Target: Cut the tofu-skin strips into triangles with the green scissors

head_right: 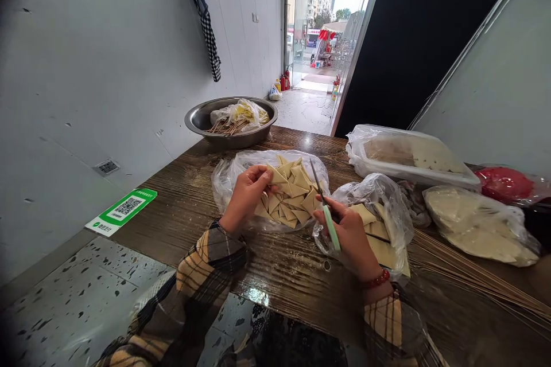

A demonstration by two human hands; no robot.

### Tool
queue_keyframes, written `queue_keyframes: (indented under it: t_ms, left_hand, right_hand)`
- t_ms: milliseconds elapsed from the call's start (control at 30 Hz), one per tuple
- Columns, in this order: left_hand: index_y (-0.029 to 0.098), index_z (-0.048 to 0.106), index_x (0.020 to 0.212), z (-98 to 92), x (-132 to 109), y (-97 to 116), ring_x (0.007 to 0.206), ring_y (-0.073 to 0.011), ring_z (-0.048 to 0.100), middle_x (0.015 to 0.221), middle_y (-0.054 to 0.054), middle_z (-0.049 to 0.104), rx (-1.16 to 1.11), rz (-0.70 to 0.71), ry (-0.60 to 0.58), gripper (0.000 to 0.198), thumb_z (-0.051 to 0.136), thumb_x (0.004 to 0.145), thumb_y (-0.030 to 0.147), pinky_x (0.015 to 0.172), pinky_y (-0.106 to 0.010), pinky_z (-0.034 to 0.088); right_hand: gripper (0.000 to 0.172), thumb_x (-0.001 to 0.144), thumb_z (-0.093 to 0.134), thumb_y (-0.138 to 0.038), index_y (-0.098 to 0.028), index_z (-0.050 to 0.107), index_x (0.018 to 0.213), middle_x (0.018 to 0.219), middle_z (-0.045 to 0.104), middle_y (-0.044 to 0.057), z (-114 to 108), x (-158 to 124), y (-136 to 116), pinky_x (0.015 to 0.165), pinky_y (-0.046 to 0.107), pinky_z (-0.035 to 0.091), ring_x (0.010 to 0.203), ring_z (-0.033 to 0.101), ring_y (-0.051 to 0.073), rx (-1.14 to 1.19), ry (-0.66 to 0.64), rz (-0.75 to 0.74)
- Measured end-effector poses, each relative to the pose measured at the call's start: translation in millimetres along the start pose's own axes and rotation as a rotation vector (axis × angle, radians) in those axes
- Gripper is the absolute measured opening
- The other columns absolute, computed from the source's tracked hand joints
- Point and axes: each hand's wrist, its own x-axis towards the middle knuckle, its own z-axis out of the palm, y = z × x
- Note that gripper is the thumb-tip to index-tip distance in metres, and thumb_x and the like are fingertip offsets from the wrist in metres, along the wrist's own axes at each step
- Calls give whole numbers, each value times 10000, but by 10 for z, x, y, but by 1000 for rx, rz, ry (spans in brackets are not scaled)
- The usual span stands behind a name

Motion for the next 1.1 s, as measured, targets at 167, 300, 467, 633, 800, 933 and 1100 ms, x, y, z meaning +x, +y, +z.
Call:
queue_keyframes:
  t_ms: [167, 300, 467, 633, 800, 933, 1100]
  left_hand:
    - [158, 657, 1106, -136, 120, -119, 858, -164, 643, 1106, -94, 676, 224, 137, 220, 353, 651, 776, 283, 695, -253, 515]
    - [146, 657, 1090, -134, 133, -171, 888, -165, 640, 1127, -106, 660, 305, 173, 244, 323, 622, 805, 295, 775, -273, 511]
    - [159, 659, 1006, -14, 84, -180, 818, -149, 617, 994, -73, 650, 415, 288, 251, 227, 577, 832, 280, 711, -253, 493]
    - [172, 653, 1004, 313, -68, -135, 821, -161, 594, 952, -67, 622, 608, 447, 97, 197, 535, 876, 264, 688, -264, 475]
    - [187, 648, 1051, 820, -290, -138, 977, -205, 608, 1061, -90, 646, 761, 536, -317, 209, 516, 898, 238, 882, -339, 474]
    - [191, 630, 1125, 1150, -351, -204, 1062, -247, 590, 1141, -101, 645, 955, 531, -606, 274, 579, 860, 241, 936, -382, 462]
    - [142, 631, 1101, 1337, -343, -200, 1085, -312, 566, 1125, -152, 645, 1272, 445, -698, 358, 654, 806, 344, 927, -435, 454]
  right_hand:
    - [573, 742, 757, -462, -155, 640, 1212, 591, 532, -54, -17, -43, -126, 398, 224, 381, 442, 430, 83, 176, 119, 21]
    - [522, 731, 775, -437, -183, 663, 1173, 655, 563, -40, -55, -53, -155, 404, 207, 392, 474, 450, 76, 248, 226, -22]
    - [492, 739, 752, -458, -197, 661, 1146, 646, 561, -52, -213, -7, -158, 407, 197, 394, 462, 466, 71, 329, 467, -115]
    - [423, 756, 719, -482, -208, 659, 1073, 641, 542, -67, -401, 57, -177, 405, 190, 403, 456, 476, 64, 440, 650, -220]
    - [406, 739, 746, -463, -193, 669, 1033, 625, 547, -73, -475, 90, -175, 390, 180, 394, 437, 476, 50, 553, 713, -272]
    - [422, 731, 741, -496, -199, 668, 1021, 606, 537, -84, -476, 108, -169, 379, 180, 383, 416, 463, 44, 570, 724, -264]
    - [423, 717, 758, -477, -196, 674, 1023, 595, 551, -86, -451, 95, -195, 379, 174, 393, 421, 469, 46, 627, 656, -230]
